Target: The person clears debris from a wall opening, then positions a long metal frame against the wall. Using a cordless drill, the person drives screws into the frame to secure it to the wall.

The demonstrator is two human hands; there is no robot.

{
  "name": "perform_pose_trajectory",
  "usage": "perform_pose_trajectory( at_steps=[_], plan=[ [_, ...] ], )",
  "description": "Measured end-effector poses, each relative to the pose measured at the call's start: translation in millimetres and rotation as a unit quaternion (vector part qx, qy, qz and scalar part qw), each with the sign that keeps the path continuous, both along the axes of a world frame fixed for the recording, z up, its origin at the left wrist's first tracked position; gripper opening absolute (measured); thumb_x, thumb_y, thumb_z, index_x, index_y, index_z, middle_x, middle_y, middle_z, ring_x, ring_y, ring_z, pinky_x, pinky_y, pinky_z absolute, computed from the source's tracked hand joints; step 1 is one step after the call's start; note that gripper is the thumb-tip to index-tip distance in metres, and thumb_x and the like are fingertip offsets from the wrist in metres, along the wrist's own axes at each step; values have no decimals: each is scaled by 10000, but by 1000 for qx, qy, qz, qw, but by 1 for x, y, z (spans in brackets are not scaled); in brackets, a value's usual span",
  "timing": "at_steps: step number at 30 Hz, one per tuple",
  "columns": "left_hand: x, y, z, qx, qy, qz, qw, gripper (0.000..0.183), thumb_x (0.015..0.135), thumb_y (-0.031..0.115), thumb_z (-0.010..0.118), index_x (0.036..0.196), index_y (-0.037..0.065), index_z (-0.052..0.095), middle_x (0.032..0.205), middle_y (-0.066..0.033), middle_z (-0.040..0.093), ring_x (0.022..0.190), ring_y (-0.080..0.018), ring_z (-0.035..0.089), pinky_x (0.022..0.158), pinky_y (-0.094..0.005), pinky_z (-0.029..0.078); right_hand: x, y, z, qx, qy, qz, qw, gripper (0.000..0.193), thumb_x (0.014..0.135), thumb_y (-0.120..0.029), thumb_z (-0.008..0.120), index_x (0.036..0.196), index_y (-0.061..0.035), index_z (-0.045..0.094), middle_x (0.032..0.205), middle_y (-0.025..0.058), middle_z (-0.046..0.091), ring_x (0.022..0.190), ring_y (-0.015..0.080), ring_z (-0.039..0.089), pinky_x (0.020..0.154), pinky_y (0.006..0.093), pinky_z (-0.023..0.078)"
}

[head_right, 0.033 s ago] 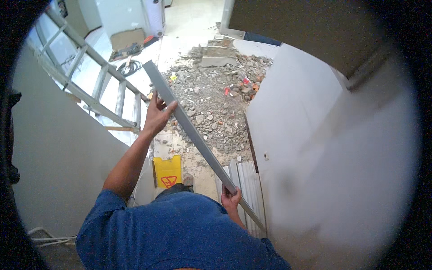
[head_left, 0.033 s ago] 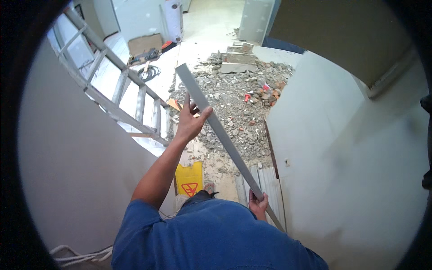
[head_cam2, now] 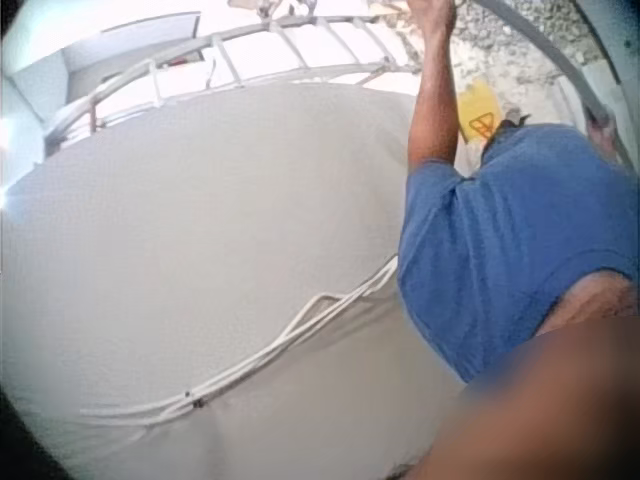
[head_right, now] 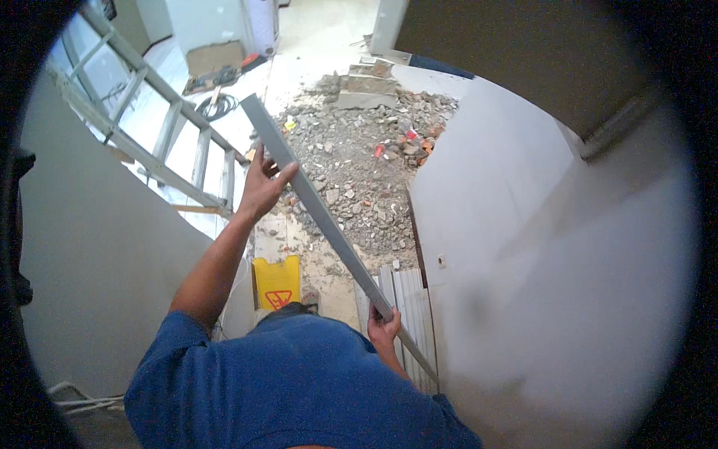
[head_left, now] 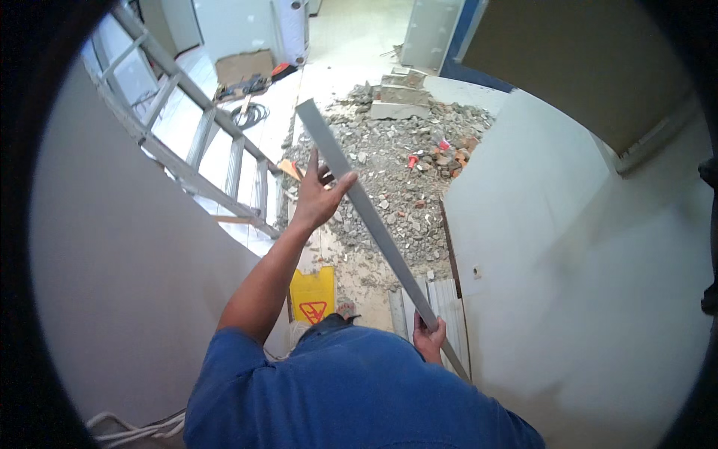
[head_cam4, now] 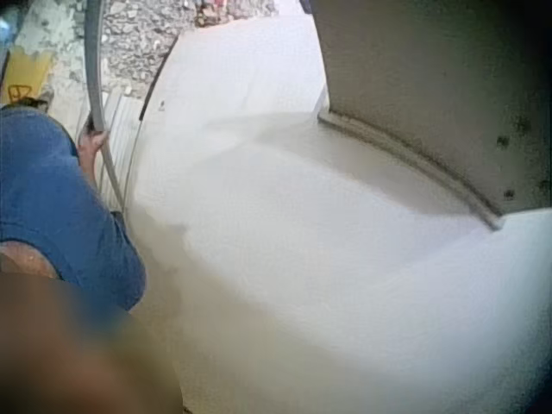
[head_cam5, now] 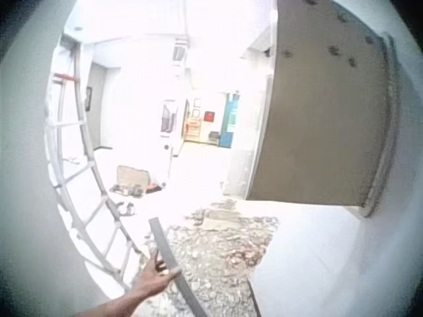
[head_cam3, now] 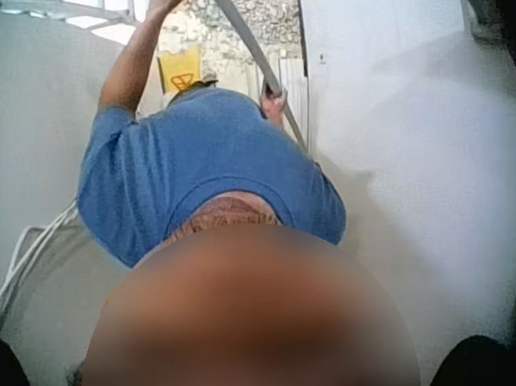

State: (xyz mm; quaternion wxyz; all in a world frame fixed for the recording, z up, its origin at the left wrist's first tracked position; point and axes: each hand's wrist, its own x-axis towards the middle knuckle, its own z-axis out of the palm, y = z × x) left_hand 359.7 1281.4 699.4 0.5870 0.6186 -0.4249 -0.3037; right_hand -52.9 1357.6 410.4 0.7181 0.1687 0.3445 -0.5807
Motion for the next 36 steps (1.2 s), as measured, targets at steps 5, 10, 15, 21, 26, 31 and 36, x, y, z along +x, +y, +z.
perform_pose_trajectory(
  at_steps=[5,10,15,21,26,31,36],
  plan=[
    [36,-30,3,-33,28,45,998,1136,898,327,754,1582,35,-106,1357,-349,475,1189,-361,588,985,-428,505,45,-60,32,20,33,28,999,442,951,-295,578,1167,87,531,1142,252,616,1060,394,640,939,519,575],
    [65,-61,-5,-112,187,11,976,831,852,342,807,1444,8,329,1183,-175,622,1087,-259,634,977,-377,494,84,-108,51,109,40,104,988,521,907,-415,665,1199,1,554,1168,244,599,1037,394,623,865,486,592],
    [109,-118,-26,-120,264,-29,956,681,808,384,823,1269,-24,531,1174,-116,630,1096,-216,615,967,-359,482,122,-160,66,160,-2,217,963,718,863,-504,707,1324,8,504,1256,253,518,1093,418,564,815,423,605],
    [125,-214,-28,-212,372,-246,870,930,710,442,841,1396,-42,441,1264,-219,599,1196,-320,592,1028,-455,472,164,-235,98,174,7,315,933,753,878,-591,660,1364,-38,505,1265,233,500,1082,416,543,696,361,596],
    [122,-305,18,-238,360,-359,827,1193,634,566,792,1517,-47,272,1267,-324,585,1193,-411,609,1074,-522,452,194,-284,152,22,149,362,920,684,903,-633,607,1288,-68,575,1236,200,536,1042,406,562,638,348,580],
    [128,-363,65,-286,329,-366,822,1175,690,571,715,1550,-30,187,1083,-274,629,977,-359,679,883,-489,572,231,-353,166,136,120,337,924,660,911,-652,590,1246,-84,597,1166,155,599,930,348,621,582,341,555],
    [150,-400,103,-302,286,-340,843,1048,748,603,650,1469,-81,319,995,-252,627,854,-321,671,729,-434,598,261,-380,178,60,121,310,941,748,882,-716,577,1305,-99,545,1179,145,617,894,294,643,617,326,518]
  ],
)
